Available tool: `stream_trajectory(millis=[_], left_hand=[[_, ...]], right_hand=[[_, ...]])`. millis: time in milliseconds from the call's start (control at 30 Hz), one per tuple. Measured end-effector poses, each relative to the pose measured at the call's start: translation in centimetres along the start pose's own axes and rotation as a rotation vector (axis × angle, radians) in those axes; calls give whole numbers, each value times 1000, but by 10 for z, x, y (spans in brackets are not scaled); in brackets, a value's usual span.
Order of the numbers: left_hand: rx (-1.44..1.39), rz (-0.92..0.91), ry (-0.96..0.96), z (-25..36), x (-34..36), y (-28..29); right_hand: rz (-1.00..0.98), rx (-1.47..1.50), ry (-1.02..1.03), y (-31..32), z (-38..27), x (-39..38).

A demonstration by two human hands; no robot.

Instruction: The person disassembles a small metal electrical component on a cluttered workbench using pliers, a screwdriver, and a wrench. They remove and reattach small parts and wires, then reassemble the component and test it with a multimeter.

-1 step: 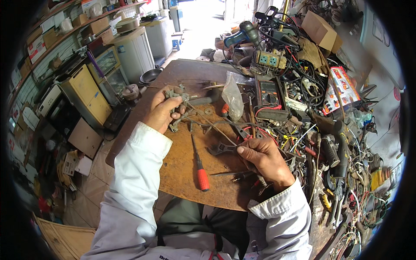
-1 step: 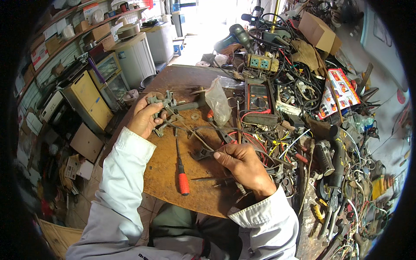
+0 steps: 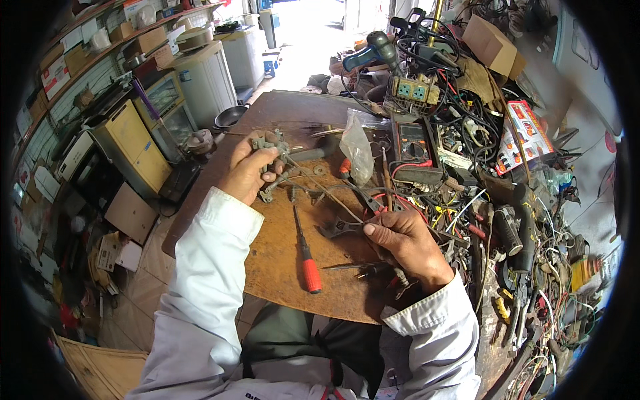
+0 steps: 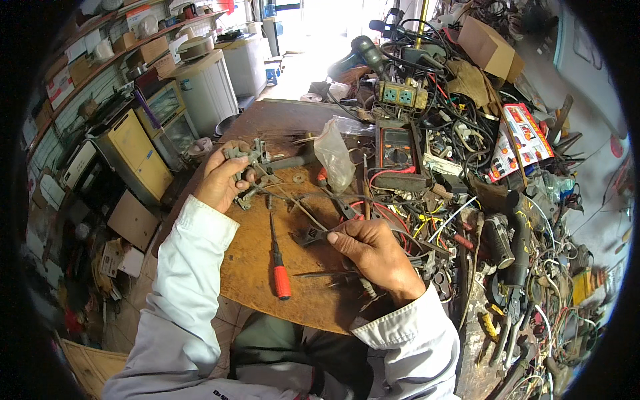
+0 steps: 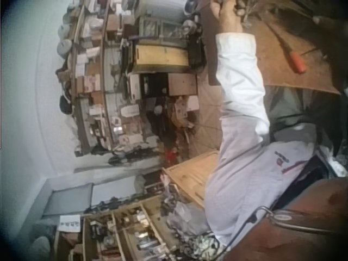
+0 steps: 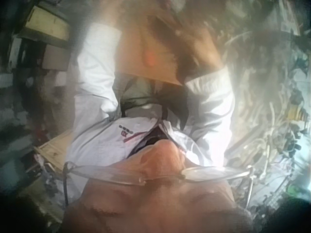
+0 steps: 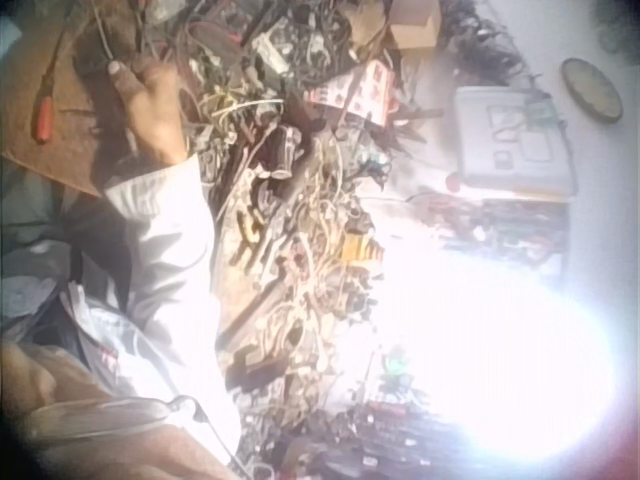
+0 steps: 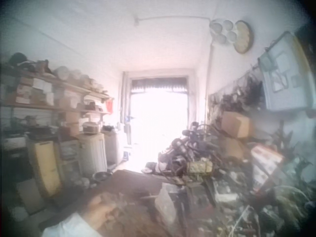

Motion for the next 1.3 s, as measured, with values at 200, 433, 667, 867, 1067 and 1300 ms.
stream_trajectory(millis=[200,433,667,867,1067,1300], left_hand=[[-1,52,4,1,2,6],[-12,49,35,-1,3,9],[-64,59,62,-1,3,7],[-71,62,-9,-1,2,7],[60,75,3,2,0,4],[43,125,17,4,0,5]], right_hand=[[-83,27,2,4,-5,-11],[-110,-53,-39,4,-12,-13],[-204,12,-53,4,-13,-17],[-35,38,-111,15,-20,-24],[198,-366,250,34,-1,-17],[556,-891,505,19,-22,-20]])
Point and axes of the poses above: each hand's wrist, its own x-axis towards the middle knuckle, its own y-axis out of the back of the hand, z = x × y, the point moved 4 cm from there along x, towards the middle knuckle, and after that the axes turned 4 degrees about -y, right-handed, at the moved point
